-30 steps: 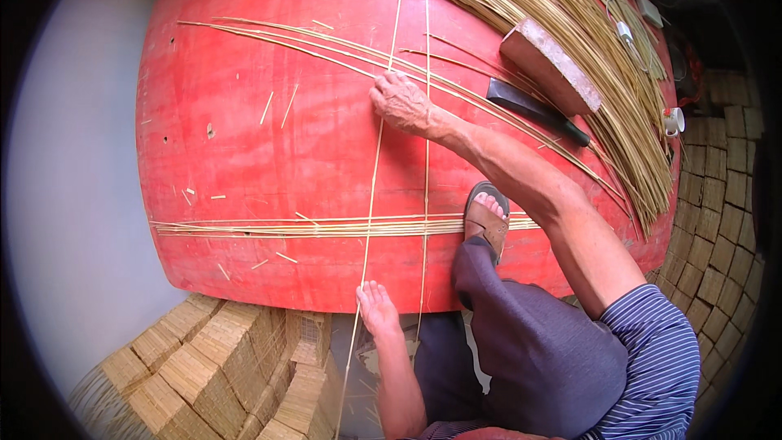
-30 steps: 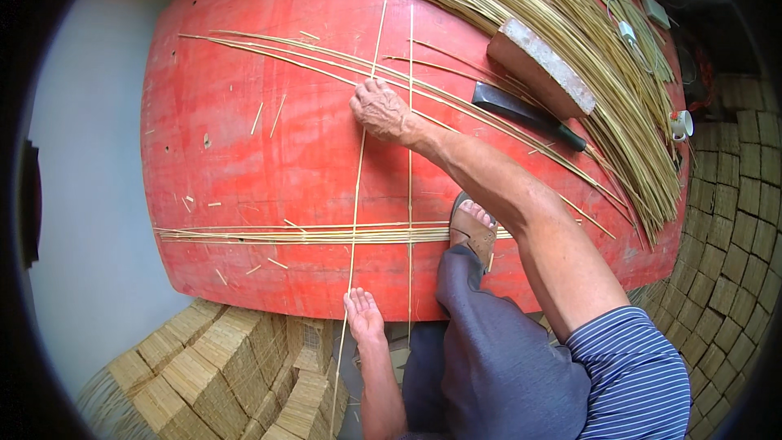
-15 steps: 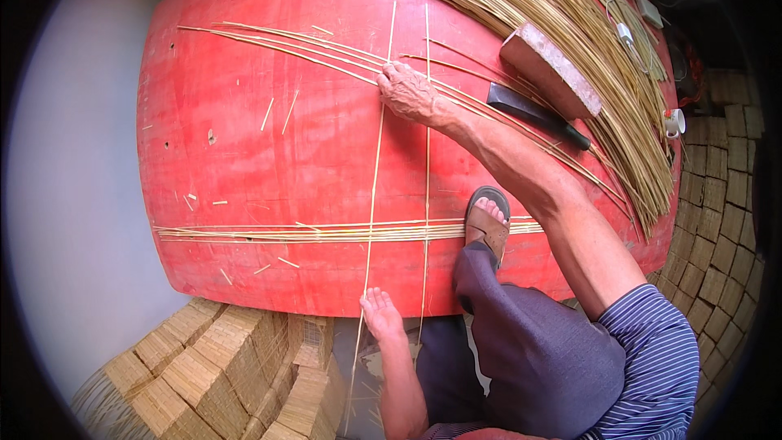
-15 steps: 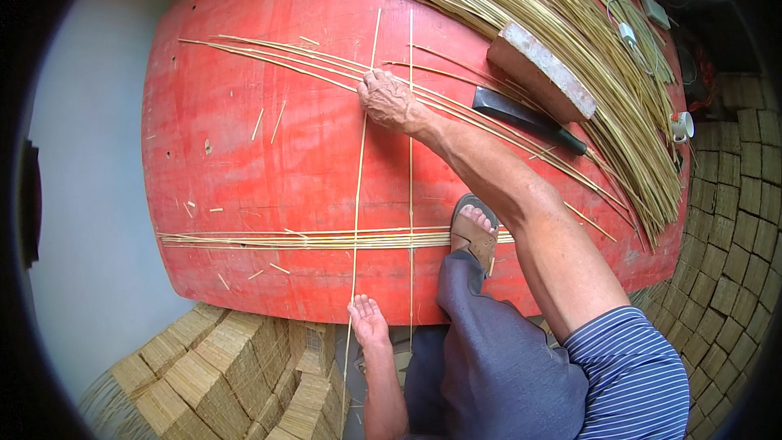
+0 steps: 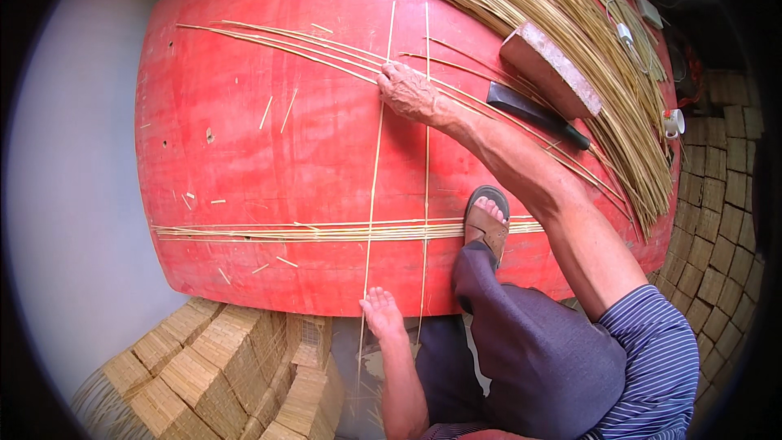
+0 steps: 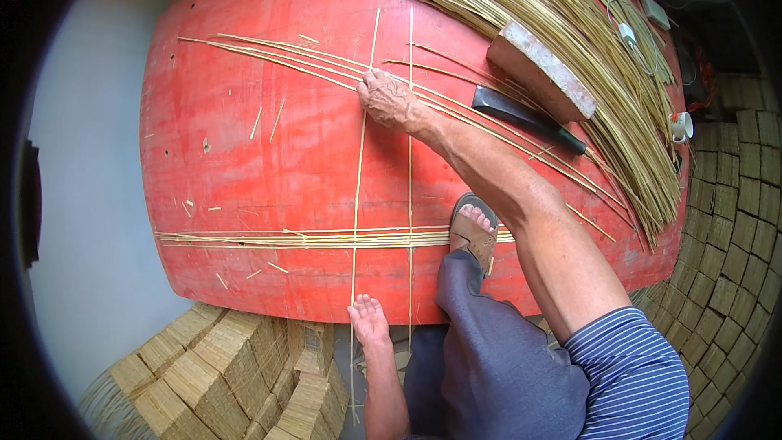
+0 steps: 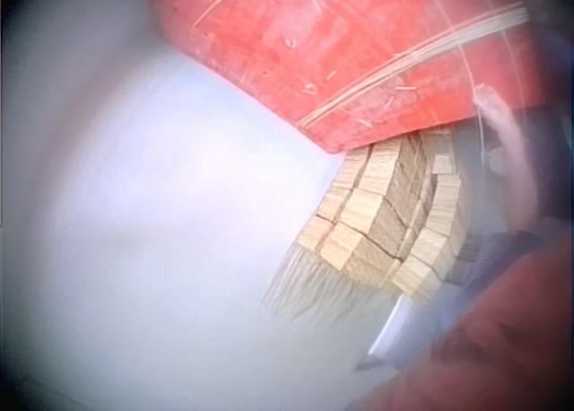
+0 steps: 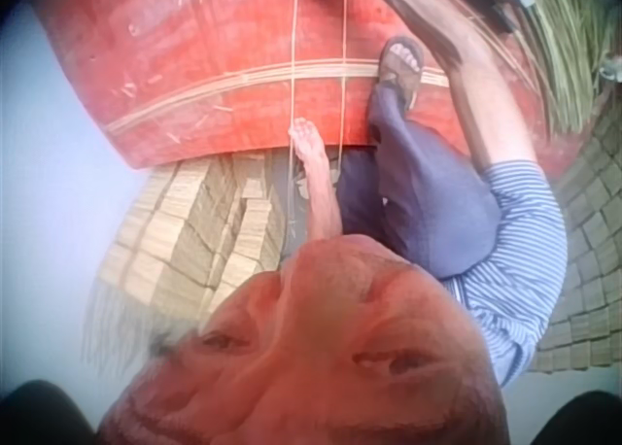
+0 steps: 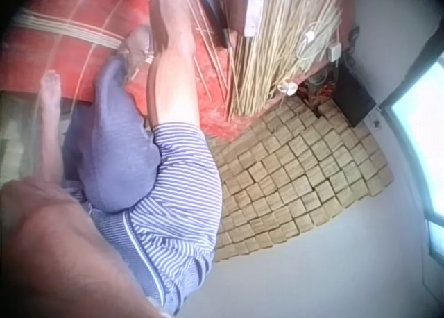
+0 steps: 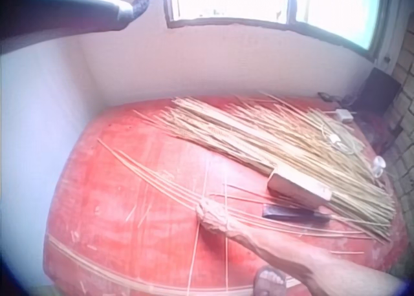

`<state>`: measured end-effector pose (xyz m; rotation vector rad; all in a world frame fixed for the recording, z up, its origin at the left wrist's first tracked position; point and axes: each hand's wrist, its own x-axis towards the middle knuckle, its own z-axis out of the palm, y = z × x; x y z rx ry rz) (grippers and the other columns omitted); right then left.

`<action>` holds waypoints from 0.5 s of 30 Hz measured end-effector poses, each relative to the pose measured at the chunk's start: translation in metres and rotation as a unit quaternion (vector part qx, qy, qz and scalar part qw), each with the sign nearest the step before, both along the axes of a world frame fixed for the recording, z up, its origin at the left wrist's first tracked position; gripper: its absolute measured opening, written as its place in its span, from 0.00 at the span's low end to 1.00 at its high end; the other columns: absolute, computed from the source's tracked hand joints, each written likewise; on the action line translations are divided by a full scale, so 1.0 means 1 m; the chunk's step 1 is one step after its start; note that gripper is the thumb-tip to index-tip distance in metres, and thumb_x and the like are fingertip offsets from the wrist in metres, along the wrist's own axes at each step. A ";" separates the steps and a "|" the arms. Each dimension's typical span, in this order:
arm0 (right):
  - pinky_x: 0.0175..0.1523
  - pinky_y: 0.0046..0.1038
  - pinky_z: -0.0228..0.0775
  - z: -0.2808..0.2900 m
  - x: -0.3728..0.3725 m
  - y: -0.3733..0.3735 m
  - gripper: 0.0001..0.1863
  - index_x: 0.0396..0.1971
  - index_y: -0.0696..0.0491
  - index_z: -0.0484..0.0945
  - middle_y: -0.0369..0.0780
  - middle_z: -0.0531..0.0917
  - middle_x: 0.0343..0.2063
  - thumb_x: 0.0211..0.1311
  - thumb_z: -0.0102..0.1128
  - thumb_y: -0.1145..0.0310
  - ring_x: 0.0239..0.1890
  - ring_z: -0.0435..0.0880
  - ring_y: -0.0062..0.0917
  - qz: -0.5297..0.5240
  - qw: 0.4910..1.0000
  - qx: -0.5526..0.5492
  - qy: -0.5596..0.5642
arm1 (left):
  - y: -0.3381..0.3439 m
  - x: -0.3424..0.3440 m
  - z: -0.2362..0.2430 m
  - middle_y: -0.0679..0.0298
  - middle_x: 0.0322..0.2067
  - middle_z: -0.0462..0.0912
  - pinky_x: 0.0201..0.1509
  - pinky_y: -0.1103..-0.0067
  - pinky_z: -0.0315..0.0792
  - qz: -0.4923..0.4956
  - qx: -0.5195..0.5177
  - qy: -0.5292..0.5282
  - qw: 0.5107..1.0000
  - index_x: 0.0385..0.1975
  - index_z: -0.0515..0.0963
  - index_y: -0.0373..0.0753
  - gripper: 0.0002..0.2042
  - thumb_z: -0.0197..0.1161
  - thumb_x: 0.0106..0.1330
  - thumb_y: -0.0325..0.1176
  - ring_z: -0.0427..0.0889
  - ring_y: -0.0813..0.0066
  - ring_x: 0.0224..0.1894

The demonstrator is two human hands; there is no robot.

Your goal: The person weaves thin bamboo strips by hand on a large red curved surface. They repeatedly interlace horizontal and vertical strips to form a grid pattern, using their hands to pull and align the material.

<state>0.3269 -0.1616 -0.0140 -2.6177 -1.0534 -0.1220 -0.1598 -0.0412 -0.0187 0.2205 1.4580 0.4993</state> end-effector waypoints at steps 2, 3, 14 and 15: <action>0.49 0.38 0.76 0.001 -0.002 -0.001 0.09 0.36 0.59 0.76 0.48 0.78 0.37 0.58 0.51 0.72 0.43 0.80 0.39 0.000 1.000 -0.006 -0.009 | 0.000 0.001 0.012 0.61 0.45 0.80 0.52 0.66 0.74 -0.008 -0.067 0.001 0.998 0.52 0.70 0.38 0.18 0.58 0.74 0.46 0.79 0.67 0.44; 0.47 0.38 0.76 0.003 -0.003 0.002 0.08 0.35 0.59 0.75 0.48 0.78 0.36 0.58 0.52 0.72 0.43 0.80 0.40 0.014 0.999 -0.001 -0.032 | 0.003 -0.002 0.020 0.61 0.41 0.81 0.49 0.67 0.76 -0.008 -0.098 0.004 0.995 0.49 0.71 0.38 0.17 0.58 0.73 0.46 0.80 0.67 0.41; 0.38 0.40 0.75 -0.006 -0.122 0.034 0.07 0.25 0.56 0.75 0.44 0.77 0.31 0.58 0.55 0.69 0.36 0.81 0.42 0.234 0.950 0.081 0.193 | 0.018 0.096 0.023 0.55 0.38 0.75 0.40 0.73 0.74 -0.560 0.508 0.249 0.605 0.49 0.77 0.30 0.14 0.59 0.63 0.23 0.76 0.67 0.32; 0.38 0.40 0.75 -0.007 -0.127 0.034 0.07 0.24 0.56 0.75 0.44 0.77 0.31 0.58 0.56 0.69 0.36 0.81 0.42 0.229 0.949 0.093 0.196 | 0.016 0.097 0.026 0.56 0.39 0.75 0.41 0.73 0.74 -0.566 0.499 0.241 0.611 0.49 0.77 0.30 0.14 0.59 0.64 0.24 0.76 0.68 0.32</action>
